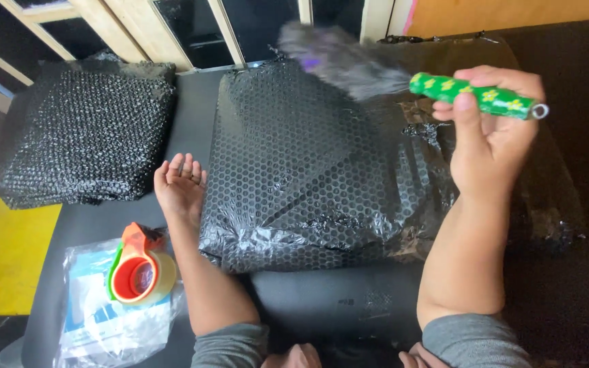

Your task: Wrapping an item in black bubble wrap, securing it with tape, and dusting the finished package.

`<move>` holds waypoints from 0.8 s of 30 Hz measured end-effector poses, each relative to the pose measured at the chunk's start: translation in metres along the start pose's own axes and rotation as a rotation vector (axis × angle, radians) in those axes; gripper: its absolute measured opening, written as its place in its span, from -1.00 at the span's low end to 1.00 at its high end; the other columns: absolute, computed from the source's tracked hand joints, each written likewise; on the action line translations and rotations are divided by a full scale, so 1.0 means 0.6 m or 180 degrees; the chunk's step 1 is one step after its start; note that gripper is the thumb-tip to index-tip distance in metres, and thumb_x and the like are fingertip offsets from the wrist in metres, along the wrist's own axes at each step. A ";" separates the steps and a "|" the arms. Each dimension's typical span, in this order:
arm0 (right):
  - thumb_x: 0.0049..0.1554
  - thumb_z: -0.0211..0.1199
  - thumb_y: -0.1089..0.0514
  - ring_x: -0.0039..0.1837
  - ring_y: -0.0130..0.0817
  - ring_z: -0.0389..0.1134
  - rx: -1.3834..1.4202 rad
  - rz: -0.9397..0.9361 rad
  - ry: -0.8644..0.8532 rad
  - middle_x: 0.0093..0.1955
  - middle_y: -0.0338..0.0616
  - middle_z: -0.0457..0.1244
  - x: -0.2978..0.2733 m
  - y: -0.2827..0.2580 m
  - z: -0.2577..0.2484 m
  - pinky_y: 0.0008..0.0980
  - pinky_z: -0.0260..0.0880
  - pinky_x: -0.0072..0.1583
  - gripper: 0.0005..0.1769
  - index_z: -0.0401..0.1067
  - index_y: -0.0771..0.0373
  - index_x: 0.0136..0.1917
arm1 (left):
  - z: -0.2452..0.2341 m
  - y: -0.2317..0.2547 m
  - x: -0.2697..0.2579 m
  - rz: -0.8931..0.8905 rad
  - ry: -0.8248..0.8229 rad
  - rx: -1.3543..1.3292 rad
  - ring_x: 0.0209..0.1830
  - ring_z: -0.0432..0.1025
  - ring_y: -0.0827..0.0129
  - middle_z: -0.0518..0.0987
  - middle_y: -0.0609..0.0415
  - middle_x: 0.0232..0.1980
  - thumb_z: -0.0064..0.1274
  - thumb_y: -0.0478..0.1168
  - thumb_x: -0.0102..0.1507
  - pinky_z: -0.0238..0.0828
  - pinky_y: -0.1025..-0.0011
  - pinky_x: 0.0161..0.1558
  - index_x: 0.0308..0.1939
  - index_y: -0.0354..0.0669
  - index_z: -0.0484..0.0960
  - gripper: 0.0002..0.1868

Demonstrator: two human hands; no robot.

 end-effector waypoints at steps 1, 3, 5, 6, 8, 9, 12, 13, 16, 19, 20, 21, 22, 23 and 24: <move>0.49 0.11 0.10 -0.03 -0.08 0.36 -0.0117 0.0054 0.0090 0.22 0.24 0.17 0.001 0.003 -0.005 -0.29 0.52 0.02 -0.71 0.14 0.34 0.28 | -0.002 -0.001 0.002 -0.0004 0.0038 0.0026 -0.19 0.54 0.37 0.71 0.14 -0.15 0.01 0.04 0.23 0.39 0.39 -0.03 -0.26 0.06 0.72 -0.74; 0.51 0.09 0.16 -0.04 -0.13 0.35 -0.0498 -0.0021 0.0296 0.21 0.19 0.17 0.002 0.007 -0.018 -0.33 0.48 -0.02 -0.78 0.15 0.32 0.27 | -0.003 0.000 0.002 -0.0001 0.0034 0.0054 -0.20 0.55 0.38 0.72 0.16 -0.16 0.01 0.05 0.23 0.39 0.40 -0.03 -0.26 0.08 0.73 -0.74; 0.52 0.07 0.22 -0.06 -0.18 0.34 -0.0887 -0.0098 0.0500 0.21 0.14 0.17 0.004 0.002 -0.028 -0.36 0.44 -0.05 -0.85 0.16 0.30 0.26 | -0.004 -0.001 0.003 -0.0008 0.0031 0.0086 -0.21 0.55 0.40 0.72 0.18 -0.17 0.01 0.05 0.23 0.39 0.40 -0.03 -0.27 0.09 0.74 -0.74; 0.52 0.07 0.18 0.03 -0.11 0.29 -0.1354 -0.0337 0.0561 0.17 0.13 0.15 0.005 -0.010 -0.028 -0.27 0.40 -0.05 -0.82 0.20 0.37 0.21 | -0.003 -0.001 0.003 0.0002 -0.0001 0.0089 -0.22 0.55 0.39 0.72 0.17 -0.17 0.01 0.05 0.23 0.38 0.40 -0.04 -0.26 0.08 0.74 -0.74; 0.52 0.07 0.14 0.12 -0.03 0.24 -0.1820 -0.0586 0.0608 0.14 0.12 0.12 0.006 -0.019 -0.026 -0.19 0.34 -0.05 -0.75 0.24 0.44 0.17 | -0.004 -0.002 0.006 0.0011 -0.0037 0.0087 -0.23 0.55 0.39 0.72 0.15 -0.18 0.00 0.04 0.23 0.38 0.39 -0.05 -0.26 0.06 0.74 -0.73; 0.50 0.06 0.22 0.15 0.00 0.22 -0.1536 -0.0710 0.0533 0.15 0.16 0.11 0.008 -0.020 -0.024 -0.13 0.37 0.07 -0.81 0.22 0.45 0.19 | -0.005 -0.003 0.008 0.0006 0.0004 0.0101 -0.22 0.55 0.38 0.72 0.15 -0.16 0.01 0.05 0.23 0.38 0.39 -0.03 -0.26 0.07 0.73 -0.73; 0.49 0.06 0.22 0.23 -0.03 0.20 -0.0820 -0.0706 0.0339 0.19 0.21 0.09 0.007 -0.020 -0.011 -0.16 0.46 0.11 -0.81 0.17 0.41 0.22 | -0.001 -0.002 0.002 0.0025 -0.0004 0.0107 -0.21 0.55 0.38 0.72 0.16 -0.15 -0.01 0.04 0.24 0.39 0.40 -0.02 -0.25 0.07 0.72 -0.74; 0.50 0.06 0.13 0.27 -0.10 0.20 -0.0391 -0.0565 0.0215 0.22 0.22 0.07 0.005 -0.018 -0.004 -0.25 0.52 0.03 -0.76 0.13 0.35 0.24 | 0.002 -0.002 -0.002 0.0042 -0.0049 0.0111 -0.20 0.55 0.39 0.71 0.17 -0.15 -0.02 0.03 0.26 0.38 0.41 -0.03 -0.24 0.07 0.71 -0.74; 0.47 0.09 0.17 0.10 -0.17 0.27 0.0042 -0.0140 -0.0084 0.25 0.24 0.12 0.000 -0.010 0.009 -0.29 0.54 0.11 -0.77 0.12 0.29 0.26 | 0.007 0.000 -0.011 0.0059 0.0014 0.0132 -0.22 0.54 0.40 0.71 0.16 -0.14 -0.03 0.03 0.26 0.38 0.40 -0.04 -0.24 0.06 0.71 -0.74; 0.49 0.10 0.12 -0.08 -0.14 0.33 -0.0122 -0.0132 -0.0002 0.21 0.25 0.16 0.001 -0.010 0.007 -0.32 0.51 0.00 -0.72 0.15 0.36 0.27 | 0.006 -0.001 -0.010 0.0047 0.0036 0.0128 -0.22 0.55 0.42 0.72 0.18 -0.16 -0.03 0.04 0.25 0.40 0.41 -0.06 -0.24 0.07 0.70 -0.74; 0.49 0.10 0.12 -0.08 -0.14 0.33 -0.0119 -0.0135 -0.0016 0.21 0.25 0.16 0.001 -0.004 0.002 -0.32 0.51 0.00 -0.72 0.15 0.36 0.27 | 0.005 -0.001 -0.007 0.0050 0.0043 0.0116 -0.22 0.55 0.42 0.72 0.18 -0.16 -0.03 0.04 0.25 0.40 0.41 -0.06 -0.24 0.07 0.70 -0.74; 0.49 0.09 0.17 -0.10 -0.16 0.33 -0.0509 -0.0191 0.0255 0.19 0.21 0.17 0.000 0.001 -0.008 -0.34 0.49 -0.06 -0.78 0.17 0.35 0.25 | 0.004 -0.002 -0.005 0.0044 0.0058 0.0112 -0.23 0.56 0.42 0.72 0.18 -0.16 -0.03 0.04 0.25 0.41 0.41 -0.08 -0.24 0.08 0.70 -0.74; 0.50 0.09 0.22 -0.12 -0.18 0.33 -0.0898 -0.0254 0.0524 0.16 0.16 0.19 -0.001 0.004 -0.017 -0.36 0.46 -0.12 -0.85 0.19 0.34 0.23 | 0.002 -0.002 -0.004 0.0038 0.0074 0.0109 -0.23 0.56 0.42 0.72 0.18 -0.17 -0.03 0.04 0.25 0.42 0.42 -0.10 -0.24 0.08 0.70 -0.74; 0.50 0.09 0.22 -0.12 -0.18 0.33 -0.0890 -0.0259 0.0508 0.16 0.16 0.19 0.002 -0.006 -0.017 -0.36 0.46 -0.12 -0.85 0.19 0.34 0.23 | 0.005 -0.001 -0.007 0.0045 0.0083 0.0094 -0.23 0.56 0.42 0.72 0.18 -0.17 -0.03 0.04 0.25 0.42 0.42 -0.10 -0.24 0.08 0.70 -0.74; 0.50 0.05 0.21 0.01 -0.01 0.26 -0.1542 -0.0645 0.0458 0.13 0.21 0.18 0.005 -0.024 -0.013 -0.17 0.34 0.03 -0.81 0.23 0.44 0.17 | 0.009 -0.001 -0.011 0.0043 0.0097 0.0109 -0.24 0.56 0.43 0.71 0.20 -0.17 -0.03 0.04 0.25 0.42 0.43 -0.11 -0.23 0.09 0.69 -0.75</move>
Point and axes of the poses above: each hand's wrist, its own x-axis towards the middle knuckle, its own z-axis out of the palm, y = z × x, the point moved 4 cm from there along x, towards the middle knuckle
